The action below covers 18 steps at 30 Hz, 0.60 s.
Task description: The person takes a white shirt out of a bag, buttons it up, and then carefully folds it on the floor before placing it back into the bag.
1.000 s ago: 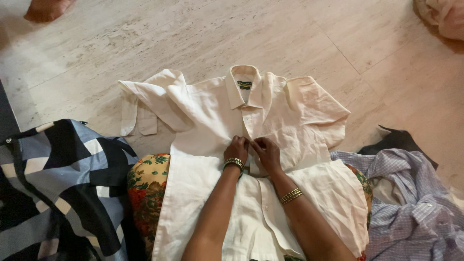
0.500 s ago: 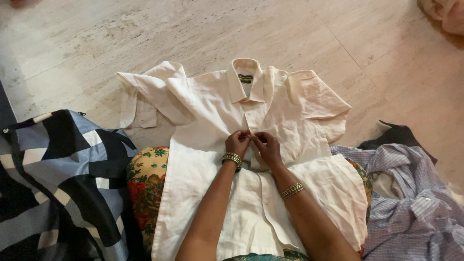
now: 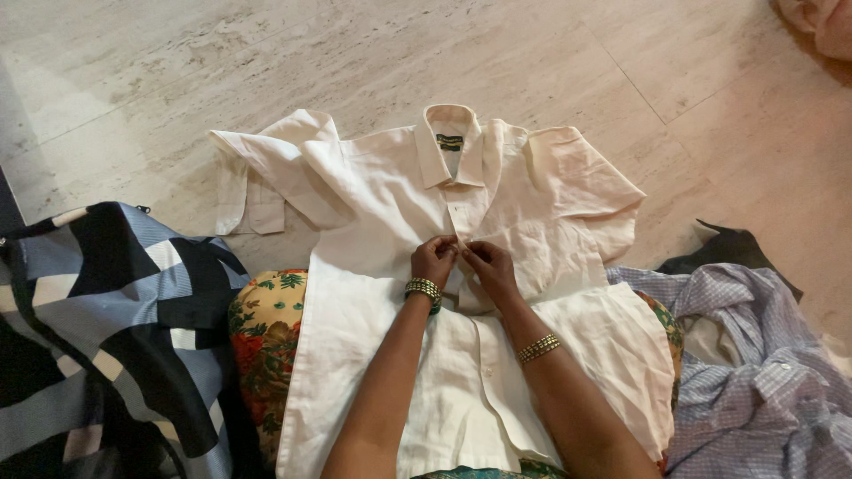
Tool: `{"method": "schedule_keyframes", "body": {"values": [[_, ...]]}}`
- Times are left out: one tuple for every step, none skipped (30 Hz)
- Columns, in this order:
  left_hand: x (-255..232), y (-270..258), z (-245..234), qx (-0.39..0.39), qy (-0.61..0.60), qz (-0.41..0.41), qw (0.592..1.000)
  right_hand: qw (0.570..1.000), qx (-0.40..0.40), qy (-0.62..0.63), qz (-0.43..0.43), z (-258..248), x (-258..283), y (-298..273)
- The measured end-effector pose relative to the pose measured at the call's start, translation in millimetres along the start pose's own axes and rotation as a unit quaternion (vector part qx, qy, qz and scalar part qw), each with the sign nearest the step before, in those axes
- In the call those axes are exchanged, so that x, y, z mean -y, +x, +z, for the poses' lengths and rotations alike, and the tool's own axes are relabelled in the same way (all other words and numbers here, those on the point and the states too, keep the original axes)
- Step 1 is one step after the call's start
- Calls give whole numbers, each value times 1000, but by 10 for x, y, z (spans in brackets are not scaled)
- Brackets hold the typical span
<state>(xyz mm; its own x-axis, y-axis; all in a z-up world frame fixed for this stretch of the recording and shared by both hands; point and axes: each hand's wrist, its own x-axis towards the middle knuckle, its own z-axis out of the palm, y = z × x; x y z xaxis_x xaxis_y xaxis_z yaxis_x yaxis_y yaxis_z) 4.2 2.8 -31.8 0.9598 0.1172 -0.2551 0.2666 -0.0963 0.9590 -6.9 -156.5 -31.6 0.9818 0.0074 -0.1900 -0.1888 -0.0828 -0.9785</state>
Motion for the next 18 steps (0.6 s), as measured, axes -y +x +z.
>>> {"method": "schedule_keyframes", "body": {"values": [[-31,-13,-12,-14,32,10,999,1000,3,-19,-9,-6,33,-16],[-56,-18,-21,-19,33,22,999,999,7,-38,-18,-4,76,-31],[-68,-24,-23,-24,33,33,999,997,-2,-66,-27,5,122,-47],[-71,-27,-25,-29,33,43,998,995,-11,-93,-36,18,173,-63],[-71,-21,-27,-31,33,44,998,991,-20,-121,-45,33,226,-78],[-68,-9,-27,-34,32,45,998,993,-14,-108,-42,44,278,-101],[-61,1,-27,-36,32,46,998,995,-8,-95,-39,50,324,-123],[-50,3,-30,-41,47,35,997,996,-2,-83,-36,54,363,-139],[-46,17,-34,-45,61,24,997,999,8,-26,-17,62,398,-140],[-44,30,-36,-50,75,13,996,999,17,30,3,72,425,-145],[-46,43,-37,-43,68,19,997,996,25,87,21,78,457,-138],[-45,40,-39,-35,60,25,997,1000,8,27,0,82,490,-134],[-42,32,-39,-28,52,29,998,999,-9,-34,-20,91,519,-147],[-43,32,-40,-23,47,27,998,994,-27,-94,-40,99,552,-158],[-44,27,-47,-18,42,25,999,987,-40,-141,-72,107,586,-166],[-44,29,-51,-13,38,22,999,976,-52,-186,-104,113,616,-171],[-37,37,-52,-17,42,14,999,962,-65,-231,-134,127,633,-188],[-31,62,-44,-21,47,5,999,967,-59,-215,-124,139,645,-198]]}}
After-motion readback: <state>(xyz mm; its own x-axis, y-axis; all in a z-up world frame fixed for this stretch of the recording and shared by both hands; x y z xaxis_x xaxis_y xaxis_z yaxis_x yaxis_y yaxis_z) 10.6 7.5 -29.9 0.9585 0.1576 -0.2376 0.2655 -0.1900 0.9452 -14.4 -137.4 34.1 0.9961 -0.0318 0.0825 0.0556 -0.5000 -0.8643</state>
